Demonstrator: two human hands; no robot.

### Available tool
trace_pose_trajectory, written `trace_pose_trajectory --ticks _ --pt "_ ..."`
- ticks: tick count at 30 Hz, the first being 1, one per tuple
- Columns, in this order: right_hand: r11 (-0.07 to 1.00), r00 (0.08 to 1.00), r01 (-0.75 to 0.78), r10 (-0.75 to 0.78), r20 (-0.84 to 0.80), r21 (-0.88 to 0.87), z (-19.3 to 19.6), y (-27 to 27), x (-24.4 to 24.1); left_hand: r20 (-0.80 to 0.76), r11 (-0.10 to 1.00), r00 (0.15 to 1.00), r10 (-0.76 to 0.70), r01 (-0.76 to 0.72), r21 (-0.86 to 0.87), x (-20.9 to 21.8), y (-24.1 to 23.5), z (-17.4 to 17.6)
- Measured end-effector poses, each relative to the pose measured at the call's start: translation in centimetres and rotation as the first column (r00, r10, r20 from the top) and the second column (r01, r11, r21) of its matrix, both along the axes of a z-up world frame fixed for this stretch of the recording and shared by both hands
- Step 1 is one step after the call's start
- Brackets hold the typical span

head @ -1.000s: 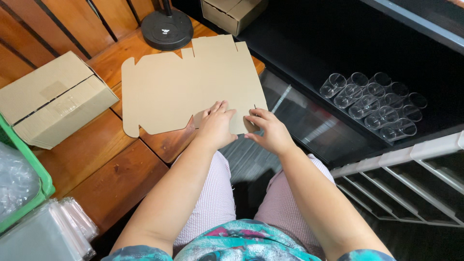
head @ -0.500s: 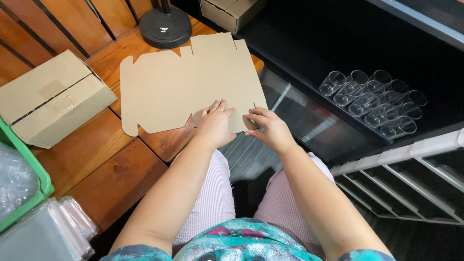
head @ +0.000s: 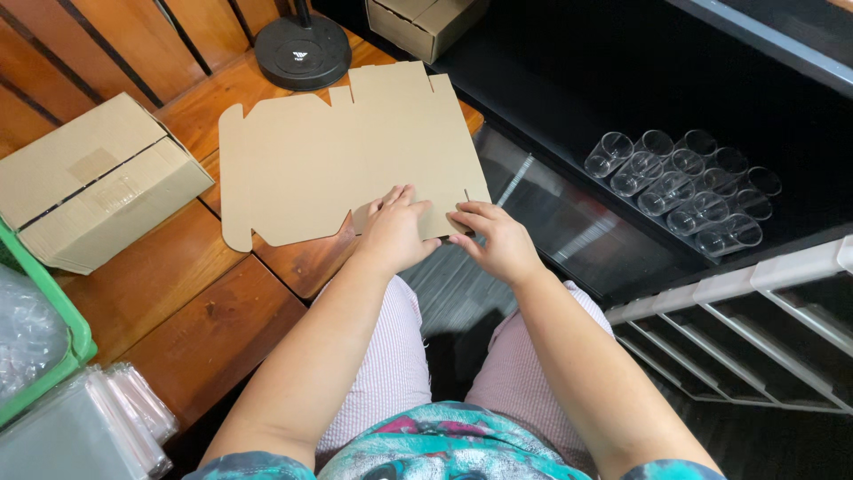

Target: The person organizes flat cardboard pieces on a shelf and picks up a pack of plastic zip-lock bags.

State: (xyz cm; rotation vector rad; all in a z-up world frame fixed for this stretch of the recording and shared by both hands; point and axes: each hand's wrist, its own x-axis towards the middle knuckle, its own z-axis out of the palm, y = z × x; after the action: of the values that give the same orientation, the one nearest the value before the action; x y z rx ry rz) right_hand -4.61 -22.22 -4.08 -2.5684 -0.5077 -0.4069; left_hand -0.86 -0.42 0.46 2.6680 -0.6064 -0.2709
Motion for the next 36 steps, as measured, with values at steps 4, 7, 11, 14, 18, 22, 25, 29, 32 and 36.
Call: trace_pose_trajectory --ticks 4,7,11,14,18,22,25,29,32,36 --pt "1.0 1.0 0.013 -0.013 0.0 -0.002 0.2 0.2 -0.2 0.009 1.0 1.0 0.003 -0.003 0.008 0.9 -0.4 -1.8" --pt "1.0 0.999 0.018 -0.019 0.046 0.003 -0.2 0.3 0.0 0.089 0.999 0.996 -0.004 0.009 -0.053 1.9 -0.8 -4.5" --pt "0.983 0.968 0.104 -0.065 0.241 -0.151 -1.3 0.6 0.7 0.195 0.989 0.981 0.004 0.025 -0.144 1.4 -0.7 -4.2" --pt "0.97 0.945 0.153 -0.088 0.314 -0.19 -2.1 1.1 1.1 0.235 0.983 0.972 0.026 0.018 -0.181 1.0 -0.7 -3.6" --pt "0.977 0.916 0.124 -0.046 0.399 -0.173 -3.0 2.0 1.7 0.218 0.975 0.974 0.058 -0.009 -0.223 1.0 -0.5 -3.1" --pt "0.985 0.913 0.112 -0.051 0.405 -0.13 -2.9 2.2 1.9 0.255 0.95 0.964 0.068 0.015 -0.312 -1.0 1.9 1.6" --pt "0.991 0.92 0.091 -0.045 0.389 -0.101 -2.8 2.1 2.0 0.334 0.849 0.911 0.24 -0.03 -0.527 -1.9 5.1 2.3" --pt "0.997 0.923 0.069 -0.056 0.382 -0.021 -1.9 2.5 1.9 -0.2 0.73 0.873 0.446 -0.483 -0.484 -2.4 10.2 2.0" --pt "0.996 0.922 0.074 -0.086 0.379 0.046 -2.1 2.7 2.0 -0.561 0.609 0.743 0.365 -0.646 -0.459 -2.7 12.0 1.4" --pt "0.988 0.914 0.087 -0.131 0.384 0.13 -2.0 2.7 2.1 -0.716 0.556 0.647 0.262 -0.708 -0.436 -3.8 12.2 1.8"
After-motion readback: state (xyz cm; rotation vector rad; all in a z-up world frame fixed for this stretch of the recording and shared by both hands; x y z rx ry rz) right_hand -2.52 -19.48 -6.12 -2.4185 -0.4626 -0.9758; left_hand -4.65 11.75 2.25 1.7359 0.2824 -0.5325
